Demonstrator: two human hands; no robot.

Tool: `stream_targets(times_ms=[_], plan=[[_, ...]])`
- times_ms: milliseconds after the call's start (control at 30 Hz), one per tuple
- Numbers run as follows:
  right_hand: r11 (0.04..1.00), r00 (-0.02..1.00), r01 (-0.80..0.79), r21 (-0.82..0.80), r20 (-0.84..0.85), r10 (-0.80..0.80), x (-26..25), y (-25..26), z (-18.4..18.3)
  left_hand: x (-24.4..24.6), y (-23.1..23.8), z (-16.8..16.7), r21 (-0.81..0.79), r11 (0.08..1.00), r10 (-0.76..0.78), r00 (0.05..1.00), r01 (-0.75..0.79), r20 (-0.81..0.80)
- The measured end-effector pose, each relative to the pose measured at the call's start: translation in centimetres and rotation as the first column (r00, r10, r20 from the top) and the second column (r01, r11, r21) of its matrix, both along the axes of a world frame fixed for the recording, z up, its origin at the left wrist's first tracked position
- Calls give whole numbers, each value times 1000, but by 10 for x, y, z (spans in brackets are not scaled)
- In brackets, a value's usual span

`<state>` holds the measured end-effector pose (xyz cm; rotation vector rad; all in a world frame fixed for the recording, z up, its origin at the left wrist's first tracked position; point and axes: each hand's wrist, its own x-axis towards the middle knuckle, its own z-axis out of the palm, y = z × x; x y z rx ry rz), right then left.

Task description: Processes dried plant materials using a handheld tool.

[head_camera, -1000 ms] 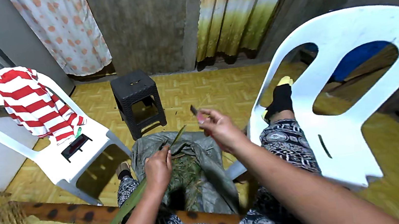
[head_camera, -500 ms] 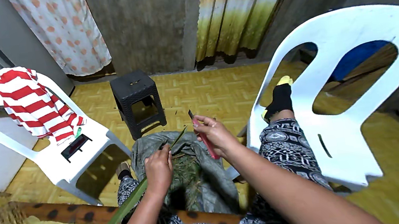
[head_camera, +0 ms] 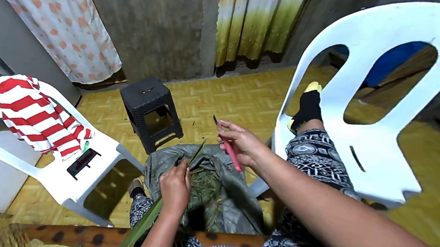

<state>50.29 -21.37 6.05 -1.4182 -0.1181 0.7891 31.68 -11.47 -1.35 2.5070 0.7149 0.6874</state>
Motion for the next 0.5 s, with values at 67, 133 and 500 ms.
stream_targets(times_ms=[67,133,500], plan=[[1000,1000,1,4,-4,-1,2,-1,1,0,-1,1,-12,1000,-5,1000,5,-8],[1000,1000,13,16,11,-13,3,-1,1,0,-2,1,0,1000,-5,1000,5,6],[998,974,49,-35,224,-40,6,-2,-3,1,-4,1,32,999,-16,999,15,35]])
